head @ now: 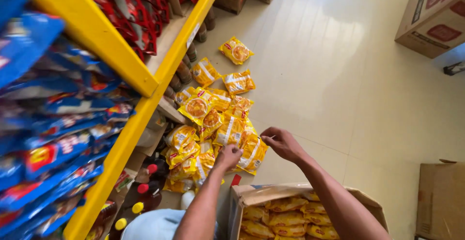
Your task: The person packs individual packets of instant noodles from a shelf and the floor into a cardboard box.
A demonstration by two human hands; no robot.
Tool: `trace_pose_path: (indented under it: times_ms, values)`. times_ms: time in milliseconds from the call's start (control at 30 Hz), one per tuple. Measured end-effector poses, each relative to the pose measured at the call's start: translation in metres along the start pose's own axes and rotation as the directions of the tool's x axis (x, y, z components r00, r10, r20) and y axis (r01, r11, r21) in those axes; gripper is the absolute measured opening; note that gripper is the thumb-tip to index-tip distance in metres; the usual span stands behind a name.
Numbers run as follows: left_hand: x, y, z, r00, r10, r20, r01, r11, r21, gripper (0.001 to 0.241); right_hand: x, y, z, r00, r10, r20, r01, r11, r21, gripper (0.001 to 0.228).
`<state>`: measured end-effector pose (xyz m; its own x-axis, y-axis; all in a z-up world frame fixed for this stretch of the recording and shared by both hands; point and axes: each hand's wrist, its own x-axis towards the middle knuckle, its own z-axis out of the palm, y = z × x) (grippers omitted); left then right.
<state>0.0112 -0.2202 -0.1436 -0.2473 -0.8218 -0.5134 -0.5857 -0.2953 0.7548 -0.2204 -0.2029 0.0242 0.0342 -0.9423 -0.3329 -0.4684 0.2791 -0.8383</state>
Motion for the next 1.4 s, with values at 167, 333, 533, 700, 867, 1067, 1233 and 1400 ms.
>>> trace_pose_path:
  times_ms: [167, 333, 533, 700, 867, 1067, 1233, 1400]
  values:
    - [0.022, -0.085, 0.062, 0.988, -0.139, -0.068, 0.138, 0.99, -0.016, 0.042, 0.076, 0.067, 0.015, 0.972, 0.071, 0.224, -0.041, 0.99, -0.135, 0.036]
    - [0.031, -0.159, 0.123, 0.934, -0.351, 0.073, 0.357, 0.898, -0.257, 0.039, 0.127, 0.123, 0.042, 0.946, 0.196, 0.259, -0.097, 0.931, -0.353, 0.044]
    - [0.004, -0.119, 0.11, 0.872, -0.469, 0.142, 0.474, 0.736, -0.484, 0.022, 0.149, 0.172, 0.075, 0.939, 0.146, 0.311, 0.061, 0.82, -0.569, 0.059]
    - [0.015, -0.152, 0.14, 0.881, -0.464, 0.094, 0.395, 0.611, -0.686, 0.014, 0.135, 0.163, 0.086, 0.924, 0.218, 0.313, 0.022, 0.789, -0.614, 0.052]
    - [0.03, -0.173, 0.161, 0.901, -0.433, 0.029, 0.33, 0.64, -0.694, 0.024, 0.146, 0.227, 0.085, 0.838, 0.29, 0.462, 0.061, 0.792, -0.608, 0.027]
    - [-0.008, -0.062, 0.088, 0.905, -0.419, 0.075, 0.311, 0.53, -0.789, 0.056, 0.115, 0.127, 0.038, 0.902, 0.104, 0.418, 0.037, 0.948, -0.316, 0.027]
    - [0.006, -0.056, 0.073, 0.976, -0.209, 0.057, 0.149, 0.462, -0.874, 0.062, 0.092, 0.075, 0.016, 0.96, 0.088, 0.267, -0.038, 0.982, -0.186, 0.03]
    - [-0.04, 0.053, 0.007, 0.999, 0.024, -0.024, -0.029, 0.218, -0.976, 0.064, 0.055, 0.003, -0.009, 0.969, 0.081, 0.232, -0.082, 0.997, -0.006, 0.037]
